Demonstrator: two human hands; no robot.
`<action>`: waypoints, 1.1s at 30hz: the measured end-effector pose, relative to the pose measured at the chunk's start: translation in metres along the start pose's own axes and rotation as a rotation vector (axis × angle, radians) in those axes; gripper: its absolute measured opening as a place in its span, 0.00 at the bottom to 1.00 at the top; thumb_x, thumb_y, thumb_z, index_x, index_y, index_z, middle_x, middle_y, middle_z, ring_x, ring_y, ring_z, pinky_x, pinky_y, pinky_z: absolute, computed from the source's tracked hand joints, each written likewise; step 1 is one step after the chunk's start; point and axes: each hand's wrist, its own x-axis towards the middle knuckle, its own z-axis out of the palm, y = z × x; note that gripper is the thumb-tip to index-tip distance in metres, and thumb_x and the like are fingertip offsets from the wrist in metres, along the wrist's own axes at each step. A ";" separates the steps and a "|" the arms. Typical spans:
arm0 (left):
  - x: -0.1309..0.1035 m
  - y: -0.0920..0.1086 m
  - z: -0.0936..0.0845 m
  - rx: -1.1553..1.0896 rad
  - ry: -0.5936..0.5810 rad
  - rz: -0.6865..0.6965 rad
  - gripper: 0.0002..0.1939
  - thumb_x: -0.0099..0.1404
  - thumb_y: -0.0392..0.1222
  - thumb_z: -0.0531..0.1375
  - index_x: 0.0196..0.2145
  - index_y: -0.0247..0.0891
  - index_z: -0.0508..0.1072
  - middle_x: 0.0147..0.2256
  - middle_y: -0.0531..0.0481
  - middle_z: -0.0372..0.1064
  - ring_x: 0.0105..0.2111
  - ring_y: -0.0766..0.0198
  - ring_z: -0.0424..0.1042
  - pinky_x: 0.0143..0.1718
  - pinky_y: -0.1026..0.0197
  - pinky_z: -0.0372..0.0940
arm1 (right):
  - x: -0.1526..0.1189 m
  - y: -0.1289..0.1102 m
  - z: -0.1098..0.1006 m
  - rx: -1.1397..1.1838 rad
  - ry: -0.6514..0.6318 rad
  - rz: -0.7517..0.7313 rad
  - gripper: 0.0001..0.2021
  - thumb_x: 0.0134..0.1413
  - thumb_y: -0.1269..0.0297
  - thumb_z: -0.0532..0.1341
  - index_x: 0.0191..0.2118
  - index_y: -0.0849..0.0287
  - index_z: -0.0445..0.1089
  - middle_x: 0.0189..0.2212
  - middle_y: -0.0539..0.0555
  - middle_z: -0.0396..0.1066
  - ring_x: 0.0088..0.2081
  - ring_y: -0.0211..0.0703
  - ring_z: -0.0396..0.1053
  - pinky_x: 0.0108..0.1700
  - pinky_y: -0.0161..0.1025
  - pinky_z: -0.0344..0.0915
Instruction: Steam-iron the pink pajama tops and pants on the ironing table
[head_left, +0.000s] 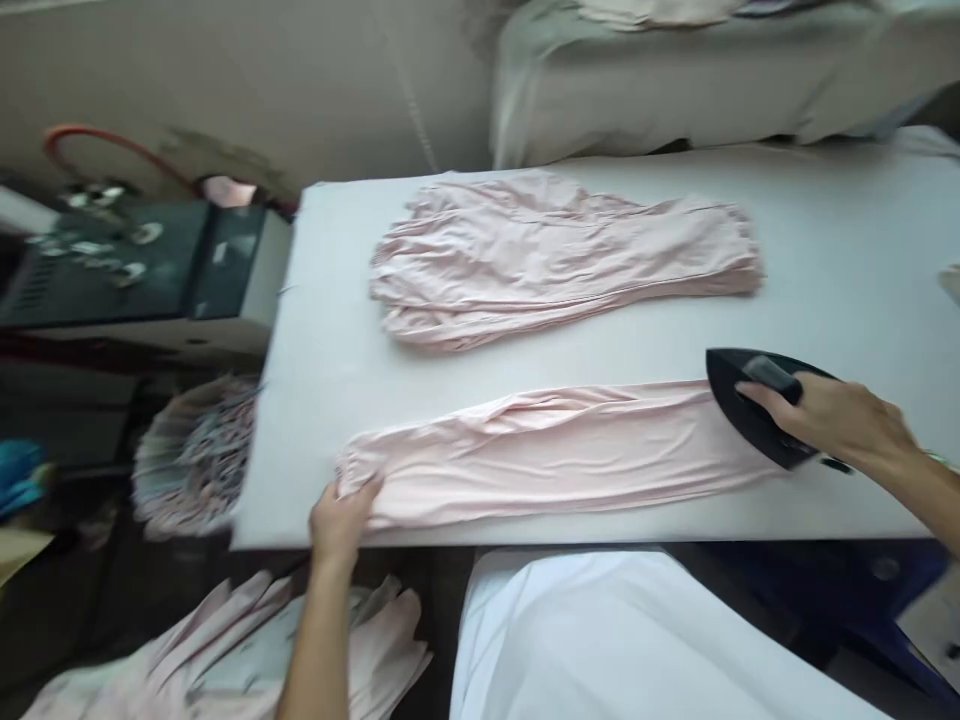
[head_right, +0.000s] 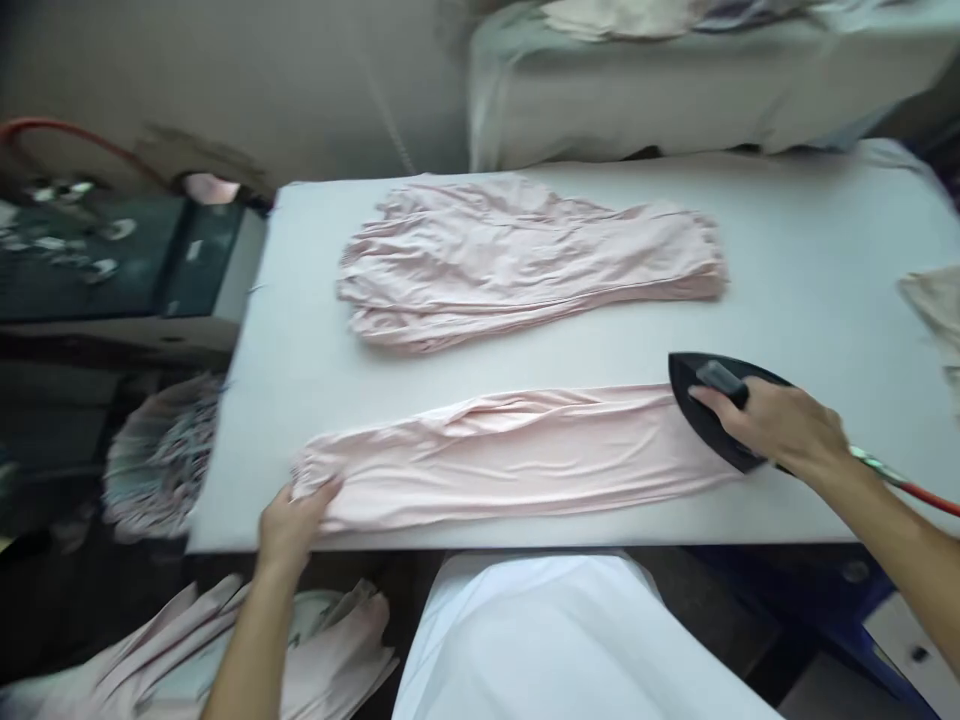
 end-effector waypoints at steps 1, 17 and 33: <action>0.004 -0.008 -0.004 -0.033 -0.015 0.023 0.20 0.51 0.57 0.63 0.36 0.39 0.72 0.32 0.44 0.74 0.35 0.52 0.73 0.38 0.55 0.67 | -0.019 -0.021 0.004 -0.076 -0.018 -0.083 0.31 0.51 0.28 0.50 0.28 0.55 0.65 0.25 0.65 0.71 0.30 0.64 0.71 0.31 0.49 0.59; -0.023 -0.048 -0.012 -0.370 0.193 0.589 0.12 0.63 0.49 0.59 0.35 0.38 0.77 0.31 0.49 0.74 0.30 0.62 0.70 0.37 0.60 0.66 | -0.193 -0.354 0.019 0.091 -0.355 -1.005 0.30 0.60 0.37 0.48 0.37 0.63 0.71 0.34 0.64 0.76 0.35 0.56 0.74 0.34 0.43 0.65; 0.039 0.161 0.014 -0.231 -0.436 0.899 0.12 0.58 0.50 0.62 0.25 0.41 0.79 0.28 0.49 0.74 0.28 0.64 0.72 0.31 0.63 0.66 | -0.014 0.003 0.020 -0.017 -0.169 -0.460 0.26 0.55 0.34 0.52 0.31 0.52 0.71 0.25 0.61 0.73 0.30 0.58 0.73 0.31 0.46 0.62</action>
